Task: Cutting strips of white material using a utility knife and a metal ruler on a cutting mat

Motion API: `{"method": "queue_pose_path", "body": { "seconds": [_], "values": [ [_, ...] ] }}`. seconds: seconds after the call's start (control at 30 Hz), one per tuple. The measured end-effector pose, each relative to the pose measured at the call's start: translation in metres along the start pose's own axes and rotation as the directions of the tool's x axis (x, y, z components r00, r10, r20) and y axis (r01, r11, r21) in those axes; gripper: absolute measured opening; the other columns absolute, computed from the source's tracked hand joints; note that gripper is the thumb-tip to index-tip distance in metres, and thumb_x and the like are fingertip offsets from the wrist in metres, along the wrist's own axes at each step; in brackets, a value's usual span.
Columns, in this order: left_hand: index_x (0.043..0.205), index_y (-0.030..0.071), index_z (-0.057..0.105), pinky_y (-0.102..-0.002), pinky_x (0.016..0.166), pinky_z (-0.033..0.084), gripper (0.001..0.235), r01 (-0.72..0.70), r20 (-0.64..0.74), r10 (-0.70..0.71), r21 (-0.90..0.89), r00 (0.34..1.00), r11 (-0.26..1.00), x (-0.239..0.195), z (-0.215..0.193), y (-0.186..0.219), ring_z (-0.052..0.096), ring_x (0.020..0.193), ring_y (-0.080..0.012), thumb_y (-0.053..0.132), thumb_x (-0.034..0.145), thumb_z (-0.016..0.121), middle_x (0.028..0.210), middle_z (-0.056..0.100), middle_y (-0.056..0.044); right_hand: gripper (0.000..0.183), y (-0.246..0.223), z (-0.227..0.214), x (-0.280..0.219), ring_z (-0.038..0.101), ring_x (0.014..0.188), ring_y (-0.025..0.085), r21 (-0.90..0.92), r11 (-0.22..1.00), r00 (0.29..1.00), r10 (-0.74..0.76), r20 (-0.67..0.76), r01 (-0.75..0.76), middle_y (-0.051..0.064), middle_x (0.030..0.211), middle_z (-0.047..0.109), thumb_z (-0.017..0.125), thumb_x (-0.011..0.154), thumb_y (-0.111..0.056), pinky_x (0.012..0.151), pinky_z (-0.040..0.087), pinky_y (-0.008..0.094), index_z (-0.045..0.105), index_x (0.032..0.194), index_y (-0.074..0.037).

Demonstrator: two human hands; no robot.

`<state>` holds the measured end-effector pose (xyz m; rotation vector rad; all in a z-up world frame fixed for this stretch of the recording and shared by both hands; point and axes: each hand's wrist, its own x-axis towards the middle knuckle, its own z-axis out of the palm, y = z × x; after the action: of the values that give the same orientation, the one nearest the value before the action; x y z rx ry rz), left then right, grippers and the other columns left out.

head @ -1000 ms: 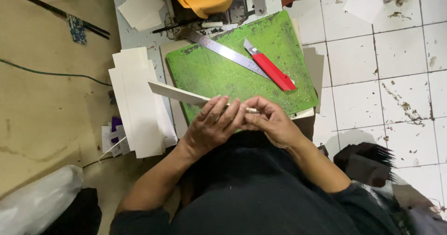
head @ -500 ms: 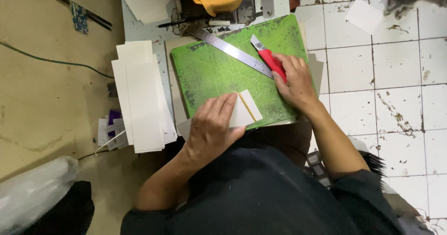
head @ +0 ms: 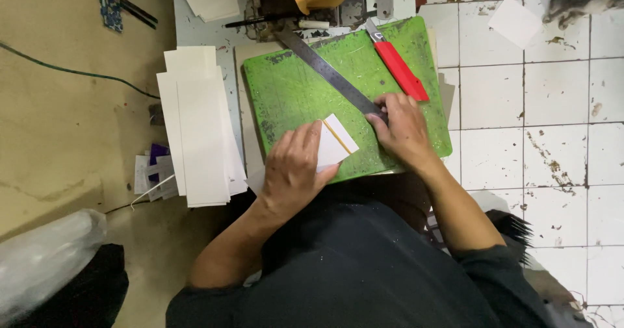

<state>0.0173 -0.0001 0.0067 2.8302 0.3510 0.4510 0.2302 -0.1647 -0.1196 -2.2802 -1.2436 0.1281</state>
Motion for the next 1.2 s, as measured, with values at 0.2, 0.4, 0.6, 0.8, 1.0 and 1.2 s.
{"method": "queue_pose_path", "body": {
  "seconds": [0.2,0.4,0.6,0.8,1.0,1.2],
  "values": [
    [0.130,-0.004,0.061,-0.040,0.073,0.056,0.089,0.028,0.013,-0.028,0.029,1.000,0.999,0.002,0.001,-0.002,0.068,0.088,-0.0313,0.037,0.059,0.096,0.112,0.065,-0.017,0.014,-0.056,-0.089,-0.051,0.071,0.084,0.037,0.293,0.886,0.930,0.310,0.200,-0.358,0.012,0.086,0.072,0.066,0.102,-0.022,0.072,0.054,0.044,0.069,0.113,-0.014],
    [0.131,-0.002,0.059,-0.041,0.072,0.055,0.093,0.023,0.051,-0.028,0.102,0.998,0.995,0.014,0.000,0.003,0.068,0.089,-0.0301,0.038,0.057,0.096,0.113,0.065,-0.016,0.054,-0.086,-0.112,-0.118,0.068,0.062,0.019,0.553,0.742,0.925,0.320,0.204,-0.378,0.013,0.077,0.077,0.079,0.080,-0.001,0.059,0.055,0.035,0.070,0.132,-0.009],
    [0.128,-0.001,0.062,-0.039,0.073,0.056,0.093,0.004,0.054,-0.011,0.119,0.998,0.993,0.019,0.012,0.007,0.068,0.086,-0.0290,0.040,0.053,0.097,0.110,0.066,-0.014,0.046,-0.060,-0.084,-0.147,0.062,0.066,0.008,0.649,0.705,0.953,0.282,0.111,-0.284,0.010,0.086,0.079,0.070,0.088,0.001,0.063,0.055,0.030,0.069,0.134,-0.004],
    [0.130,0.001,0.061,-0.037,0.074,0.057,0.096,0.001,0.063,-0.010,0.155,0.998,0.988,0.020,0.014,0.009,0.068,0.088,-0.0276,0.043,0.052,0.097,0.112,0.066,-0.012,0.046,-0.068,-0.082,-0.144,0.076,0.075,0.019,0.708,0.656,0.958,0.264,0.108,-0.260,0.016,0.103,0.081,0.070,0.085,0.006,0.068,0.060,0.037,0.069,0.131,-0.001],
    [0.131,-0.003,0.060,-0.039,0.072,0.058,0.090,0.001,0.120,-0.016,0.125,0.993,0.992,0.024,0.011,0.011,0.071,0.090,-0.0309,0.036,0.060,0.098,0.114,0.068,-0.018,0.046,-0.073,-0.071,-0.150,0.075,0.068,0.020,0.727,0.647,0.970,0.216,0.113,-0.229,0.013,0.083,0.079,0.069,0.084,0.006,0.060,0.057,0.035,0.069,0.130,0.000],
    [0.133,-0.005,0.059,-0.039,0.073,0.059,0.087,-0.005,0.148,-0.009,0.095,0.989,0.995,0.026,0.005,0.013,0.071,0.092,-0.0329,0.032,0.064,0.097,0.115,0.067,-0.021,0.047,-0.077,-0.072,-0.152,0.074,0.073,0.017,0.756,0.598,0.961,0.231,0.155,-0.266,0.012,0.086,0.078,0.069,0.085,0.005,0.061,0.057,0.035,0.068,0.132,-0.001]
  ]
}}
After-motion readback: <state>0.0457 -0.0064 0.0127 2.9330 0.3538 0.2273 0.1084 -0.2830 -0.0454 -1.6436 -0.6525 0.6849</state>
